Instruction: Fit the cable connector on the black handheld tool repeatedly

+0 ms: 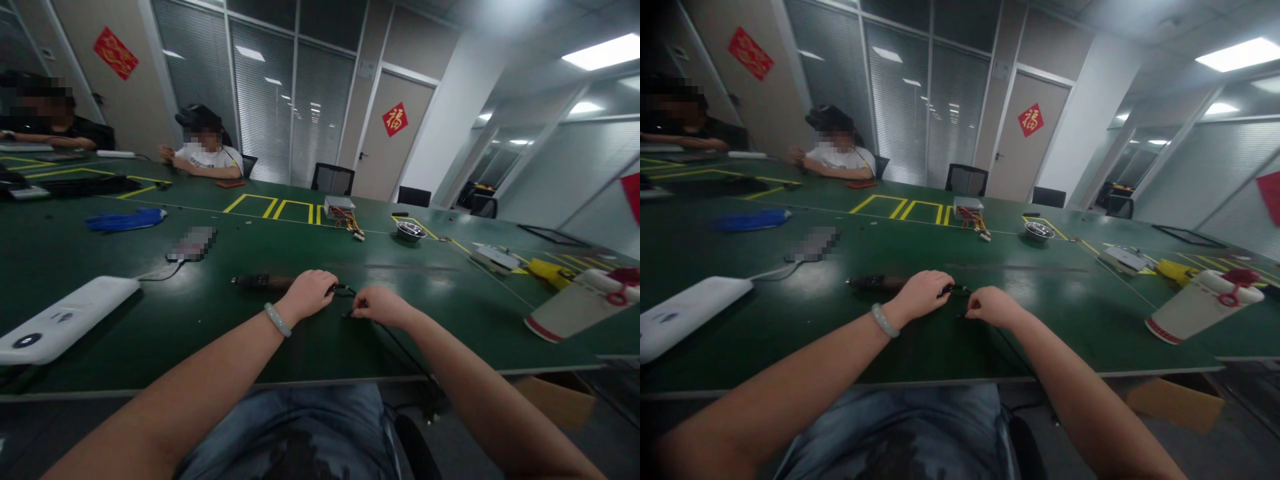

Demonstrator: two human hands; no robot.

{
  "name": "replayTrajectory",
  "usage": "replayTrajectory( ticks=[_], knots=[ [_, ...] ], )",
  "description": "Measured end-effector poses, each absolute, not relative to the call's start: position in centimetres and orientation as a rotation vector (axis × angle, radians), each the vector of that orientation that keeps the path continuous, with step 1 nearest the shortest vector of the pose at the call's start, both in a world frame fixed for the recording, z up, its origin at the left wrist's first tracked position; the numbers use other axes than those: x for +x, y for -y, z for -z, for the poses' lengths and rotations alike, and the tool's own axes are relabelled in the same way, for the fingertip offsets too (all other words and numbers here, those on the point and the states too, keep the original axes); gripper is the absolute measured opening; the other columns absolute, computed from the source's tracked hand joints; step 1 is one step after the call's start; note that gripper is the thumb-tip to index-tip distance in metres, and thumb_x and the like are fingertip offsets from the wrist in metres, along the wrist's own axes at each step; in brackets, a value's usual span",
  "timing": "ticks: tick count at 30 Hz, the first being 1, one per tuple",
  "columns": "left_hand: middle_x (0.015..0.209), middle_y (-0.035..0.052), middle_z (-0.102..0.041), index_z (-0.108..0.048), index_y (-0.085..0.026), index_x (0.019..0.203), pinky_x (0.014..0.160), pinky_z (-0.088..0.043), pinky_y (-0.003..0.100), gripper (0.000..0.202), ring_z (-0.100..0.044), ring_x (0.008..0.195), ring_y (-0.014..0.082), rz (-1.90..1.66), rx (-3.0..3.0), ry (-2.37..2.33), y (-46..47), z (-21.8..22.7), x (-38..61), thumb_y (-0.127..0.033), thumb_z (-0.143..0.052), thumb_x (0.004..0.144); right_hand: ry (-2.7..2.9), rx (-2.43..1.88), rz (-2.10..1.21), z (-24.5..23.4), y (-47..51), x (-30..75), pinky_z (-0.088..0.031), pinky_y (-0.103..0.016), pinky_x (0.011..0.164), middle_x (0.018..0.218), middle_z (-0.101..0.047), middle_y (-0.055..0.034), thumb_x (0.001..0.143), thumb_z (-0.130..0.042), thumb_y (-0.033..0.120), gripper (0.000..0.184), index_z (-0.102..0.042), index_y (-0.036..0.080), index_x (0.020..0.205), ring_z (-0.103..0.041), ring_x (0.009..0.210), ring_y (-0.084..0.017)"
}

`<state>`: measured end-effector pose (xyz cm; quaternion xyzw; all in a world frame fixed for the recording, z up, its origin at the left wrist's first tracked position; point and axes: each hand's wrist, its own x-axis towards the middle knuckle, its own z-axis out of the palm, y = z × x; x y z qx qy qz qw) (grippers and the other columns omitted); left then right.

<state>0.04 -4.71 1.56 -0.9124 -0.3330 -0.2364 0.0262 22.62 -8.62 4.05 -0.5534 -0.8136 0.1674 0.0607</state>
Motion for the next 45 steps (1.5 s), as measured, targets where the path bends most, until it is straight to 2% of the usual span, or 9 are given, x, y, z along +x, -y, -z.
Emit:
replayTrajectory(
  ticks=[5,9,12,17,23,35,45],
  knots=[
    [0.101,0.007,-0.063,-0.059,-0.02,0.103,0.083,-0.045,0.035,0.019,-0.058,0.094,0.0225,0.67,-2.773,1.116,4.4,-1.3,0.7,-0.025,-0.056,0.084,1.938,-1.453,-0.946,-3.6,5.6,20.8,-0.037,-0.022,0.052,0.064,-0.063,0.0007,0.068,-0.071,0.05,0.035,-0.069,0.017,0.08,-0.052,0.055,-0.01],
    [0.106,0.0085,-0.062,-0.058,-0.02,0.11,0.086,-0.045,0.037,0.028,-0.058,0.097,0.0245,0.659,-2.748,1.165,4.0,-1.2,1.0,-0.028,-0.058,0.083,1.619,-1.306,-0.997,-2.5,3.3,20.0,-0.037,-0.02,0.051,0.067,-0.062,0.0001,0.066,-0.072,0.052,0.041,-0.067,0.014,0.081,-0.048,0.054,-0.008],
    [0.102,0.0071,-0.063,-0.06,-0.021,0.106,0.084,-0.046,0.037,0.024,-0.058,0.095,0.024,0.656,-2.748,1.155,3.9,-1.2,1.0,-0.029,-0.057,0.084,1.645,-1.34,-1.002,-1.5,3.2,20.8,-0.039,-0.021,0.051,0.066,-0.063,0.0,0.069,-0.071,0.051,0.04,-0.068,0.014,0.084,-0.049,0.053,-0.008],
    [0.099,0.0045,-0.063,-0.062,-0.022,0.099,0.083,-0.045,0.035,0.017,-0.058,0.091,0.021,0.686,-2.782,1.155,3.7,-1.0,1.1,-0.033,-0.056,0.087,1.908,-1.486,-0.764,-1.1,4.3,22.6,-0.042,-0.022,0.056,0.071,-0.067,-0.0003,0.072,-0.069,0.039,0.024,-0.07,0.018,0.083,-0.057,0.061,-0.011],
    [0.099,0.0042,-0.063,-0.064,-0.023,0.097,0.082,-0.045,0.034,0.017,-0.058,0.091,0.0204,0.737,-2.79,1.137,3.5,-0.6,1.3,-0.035,-0.055,0.09,2.103,-1.545,-0.451,-1.8,5.2,21.7,-0.037,-0.022,0.056,0.071,-0.066,0.0015,0.073,-0.065,0.029,0.01,-0.069,0.021,0.077,-0.057,0.063,-0.011],
    [0.099,0.0033,-0.063,-0.067,-0.022,0.097,0.083,-0.045,0.034,0.016,-0.058,0.092,0.0197,0.697,-2.789,1.078,3.2,-0.4,1.4,-0.032,-0.058,0.089,2.275,-1.547,-0.093,-2.7,5.9,21.1,-0.033,-0.023,0.06,0.077,-0.064,0.0,0.076,-0.063,0.027,0.007,-0.067,0.022,0.08,-0.054,0.068,-0.013],
    [0.1,0.0046,-0.062,-0.068,-0.022,0.1,0.082,-0.045,0.033,0.02,-0.058,0.093,0.0204,0.68,-2.78,1.066,3.2,-0.5,1.3,-0.034,-0.056,0.09,2.216,-1.615,-0.136,-2.5,5.9,21.3,-0.033,-0.023,0.058,0.077,-0.065,0.0001,0.078,-0.063,0.031,0.011,-0.068,0.022,0.081,-0.055,0.067,-0.012]
  ],
)
